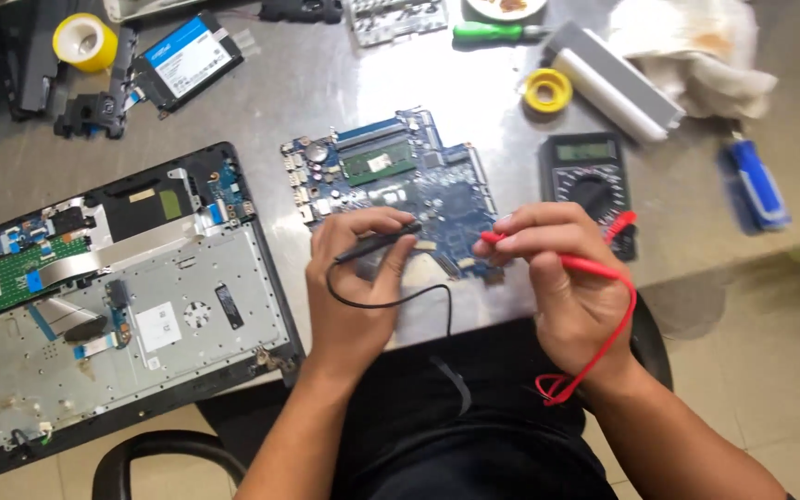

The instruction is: Testing laptop motherboard circuits using a digital multimeter to diagnose faults.

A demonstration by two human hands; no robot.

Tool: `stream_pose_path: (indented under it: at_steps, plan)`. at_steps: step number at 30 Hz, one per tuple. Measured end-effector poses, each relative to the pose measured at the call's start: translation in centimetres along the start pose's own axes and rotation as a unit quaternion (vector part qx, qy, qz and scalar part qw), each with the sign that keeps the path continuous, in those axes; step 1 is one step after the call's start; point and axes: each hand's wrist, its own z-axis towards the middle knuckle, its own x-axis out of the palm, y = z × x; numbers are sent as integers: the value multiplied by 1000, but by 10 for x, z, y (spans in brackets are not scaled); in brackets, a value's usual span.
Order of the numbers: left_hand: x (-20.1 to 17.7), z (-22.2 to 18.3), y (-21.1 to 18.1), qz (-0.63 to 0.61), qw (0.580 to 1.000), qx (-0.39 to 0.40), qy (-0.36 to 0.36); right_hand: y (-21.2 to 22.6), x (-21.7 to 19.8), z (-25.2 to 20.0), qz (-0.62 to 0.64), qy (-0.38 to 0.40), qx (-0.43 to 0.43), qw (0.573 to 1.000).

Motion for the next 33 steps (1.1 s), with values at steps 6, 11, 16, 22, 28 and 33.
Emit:
stream_pose_path:
  at_steps: [6,11,16,22,28,33]
  plan:
    - [1,5,7,29,999,22,-1,-12,20,19,23,-10,109,994]
    - [3,5,10,26,1000,4,1,-20,21,22,-123,27,61,990]
    - [4,10,11,40,999,-4,10,-30,18,23,-78,19,85,993]
    - [4,15,8,64,997,-16,41,-38,20,23,-86,4,89,992]
    - [7,16,6,77,995,-39,47,-42,19,22,-97,8,84,992]
    - [10,18,4,92,994,-47,41,-42,19,22,-99,2,94,991]
